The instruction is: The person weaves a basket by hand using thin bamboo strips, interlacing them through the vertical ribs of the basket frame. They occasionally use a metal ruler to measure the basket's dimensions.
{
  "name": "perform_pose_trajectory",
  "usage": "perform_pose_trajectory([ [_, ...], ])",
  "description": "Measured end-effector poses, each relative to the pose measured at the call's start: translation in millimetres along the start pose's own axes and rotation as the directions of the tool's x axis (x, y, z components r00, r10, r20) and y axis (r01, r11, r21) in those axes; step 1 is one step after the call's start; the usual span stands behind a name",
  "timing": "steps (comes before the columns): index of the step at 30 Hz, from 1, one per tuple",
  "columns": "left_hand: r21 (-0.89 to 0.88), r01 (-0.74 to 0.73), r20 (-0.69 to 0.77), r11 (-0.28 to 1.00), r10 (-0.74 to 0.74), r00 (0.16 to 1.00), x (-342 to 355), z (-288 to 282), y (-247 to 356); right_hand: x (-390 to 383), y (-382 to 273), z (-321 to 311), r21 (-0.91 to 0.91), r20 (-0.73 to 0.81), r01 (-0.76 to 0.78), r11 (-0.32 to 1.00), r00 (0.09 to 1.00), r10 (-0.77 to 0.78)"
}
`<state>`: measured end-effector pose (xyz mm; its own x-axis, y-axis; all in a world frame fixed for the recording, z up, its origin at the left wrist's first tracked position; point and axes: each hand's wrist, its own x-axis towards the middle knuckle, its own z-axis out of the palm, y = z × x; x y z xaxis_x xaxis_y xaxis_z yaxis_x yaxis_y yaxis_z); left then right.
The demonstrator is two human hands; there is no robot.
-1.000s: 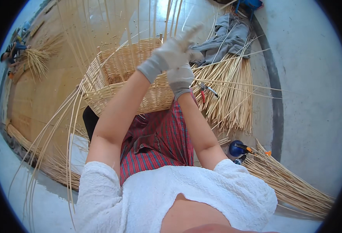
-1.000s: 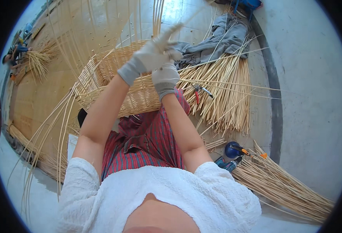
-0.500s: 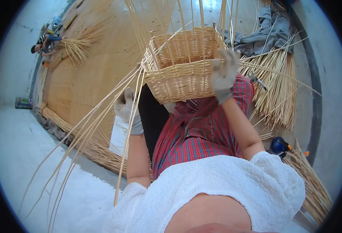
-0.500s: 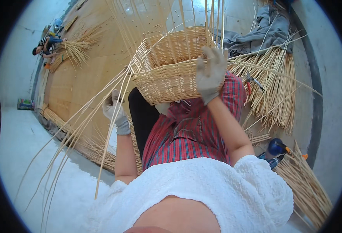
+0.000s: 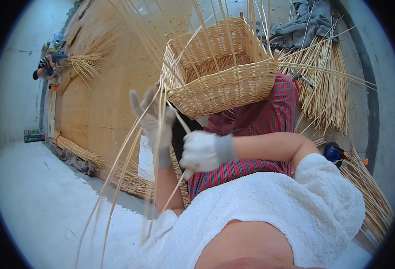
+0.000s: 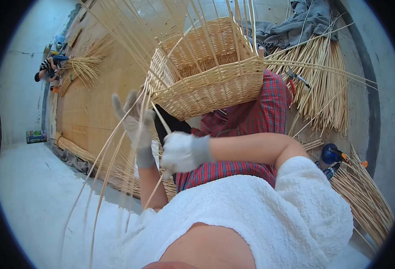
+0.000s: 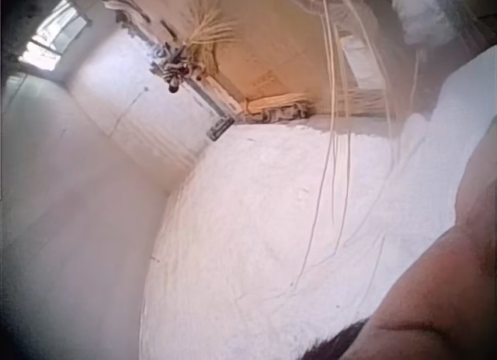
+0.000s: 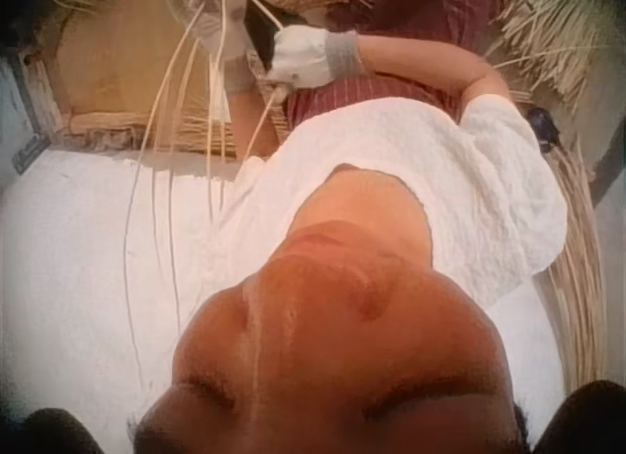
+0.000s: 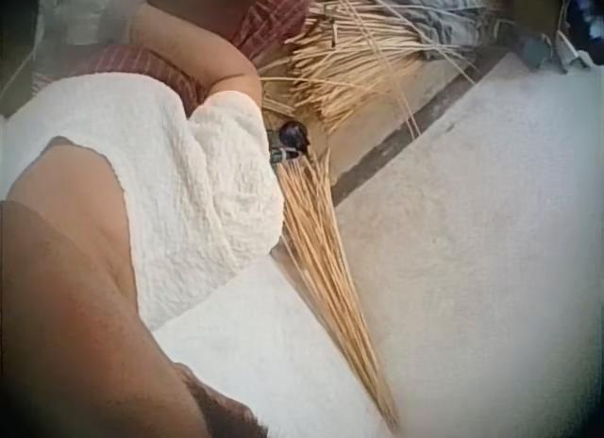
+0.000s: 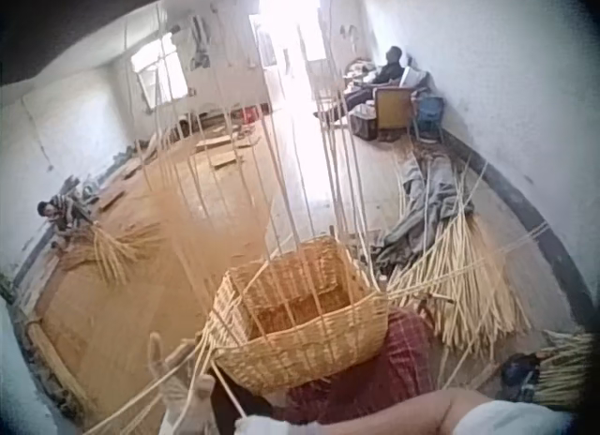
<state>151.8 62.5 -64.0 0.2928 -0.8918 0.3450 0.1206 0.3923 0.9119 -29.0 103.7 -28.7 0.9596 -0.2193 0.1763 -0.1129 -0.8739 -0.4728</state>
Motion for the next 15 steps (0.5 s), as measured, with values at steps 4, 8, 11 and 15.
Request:
perform_pose_trajectory([
  [4,-0.057,0.11,-0.028,0.992,-0.111,0.993,17.0,-13.7,-12.5,-90.3,159.3,-7.1,0.555,-0.765,0.374,0.743,0.581,0.28],
  [8,0.043,-0.006,-0.107,0.999,0.01,0.994,-18.7,11.5,-28.0,-76.2,153.8,-20.8,0.757,-0.653,0.378,0.533,0.414,0.634],
  [11,0.144,0.112,-0.228,0.983,-0.077,0.971,-31.0,36.7,-47.9,-90.4,144.2,-34.5,0.786,-0.609,0.117,0.607,0.315,0.728],
  [15,0.452,0.313,-0.134,0.836,-0.283,0.95,10.4,27.1,-108.7,-106.7,151.5,-32.0,0.758,-0.603,-0.129,0.64,0.238,0.762],
])
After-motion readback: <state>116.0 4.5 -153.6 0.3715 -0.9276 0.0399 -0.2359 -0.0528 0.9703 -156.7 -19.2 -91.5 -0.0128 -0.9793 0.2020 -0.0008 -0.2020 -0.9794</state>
